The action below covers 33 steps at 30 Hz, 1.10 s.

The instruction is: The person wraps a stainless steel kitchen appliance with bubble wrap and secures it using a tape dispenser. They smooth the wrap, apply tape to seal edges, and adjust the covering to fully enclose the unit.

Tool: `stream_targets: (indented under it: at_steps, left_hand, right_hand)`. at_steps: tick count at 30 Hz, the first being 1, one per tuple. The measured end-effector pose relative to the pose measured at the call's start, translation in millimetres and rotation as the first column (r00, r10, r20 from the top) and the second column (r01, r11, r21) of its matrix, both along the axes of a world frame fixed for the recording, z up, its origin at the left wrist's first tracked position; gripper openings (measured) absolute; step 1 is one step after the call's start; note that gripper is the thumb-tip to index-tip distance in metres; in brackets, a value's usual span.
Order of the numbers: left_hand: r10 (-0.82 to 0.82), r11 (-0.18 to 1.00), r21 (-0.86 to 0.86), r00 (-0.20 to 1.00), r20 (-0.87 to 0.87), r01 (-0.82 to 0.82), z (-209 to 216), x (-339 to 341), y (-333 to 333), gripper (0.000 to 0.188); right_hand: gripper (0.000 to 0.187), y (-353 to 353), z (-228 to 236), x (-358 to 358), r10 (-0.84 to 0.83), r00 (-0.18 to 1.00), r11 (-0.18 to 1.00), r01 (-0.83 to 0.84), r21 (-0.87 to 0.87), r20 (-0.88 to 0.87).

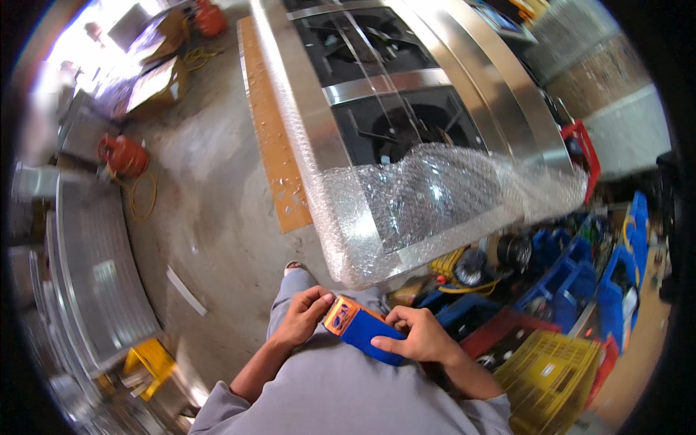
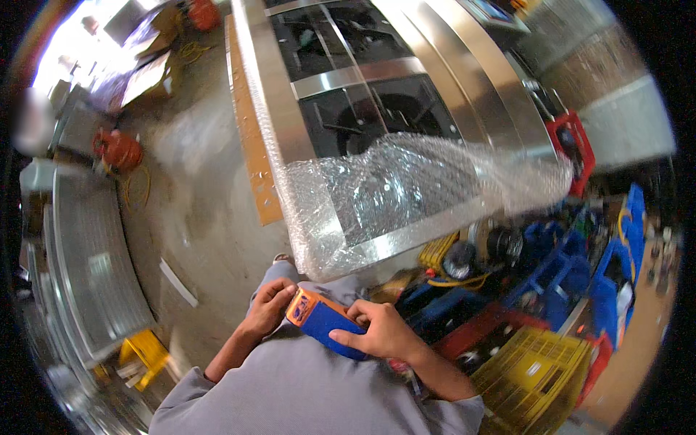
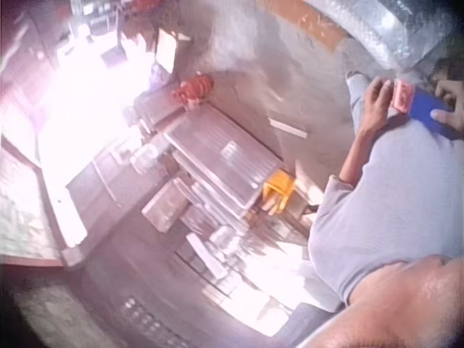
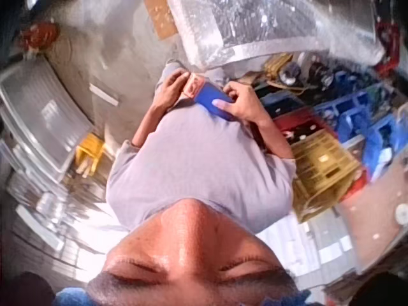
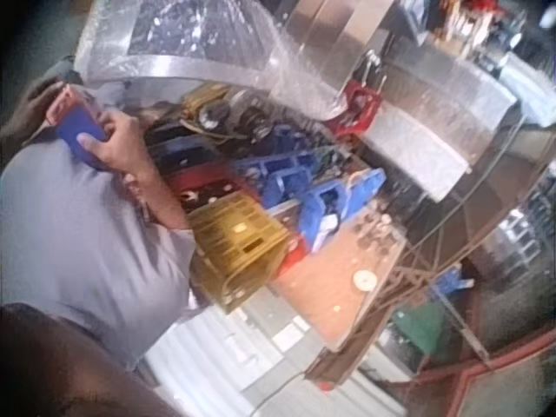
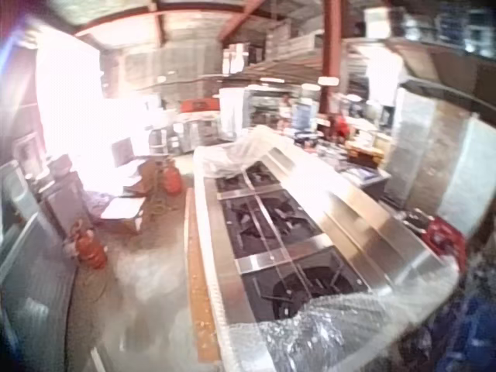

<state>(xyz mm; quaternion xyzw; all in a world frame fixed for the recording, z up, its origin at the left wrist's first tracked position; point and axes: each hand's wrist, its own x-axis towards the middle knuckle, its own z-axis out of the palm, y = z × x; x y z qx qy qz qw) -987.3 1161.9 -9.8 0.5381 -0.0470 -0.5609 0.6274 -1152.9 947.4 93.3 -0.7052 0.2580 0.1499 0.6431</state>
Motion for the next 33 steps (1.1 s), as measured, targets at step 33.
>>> stream_targets:
  at_steps: [33]
  left_hand:
    - [0.0, 0.951, -0.21, 0.679, 0.735, 0.227, -151.6, 193.6, -40.8, 0.014]
  right_hand:
    - [0.047, 240.1, -148.9, 13.7, -0.44, 0.891, 0.403, 0.089, -0.911, -0.108]
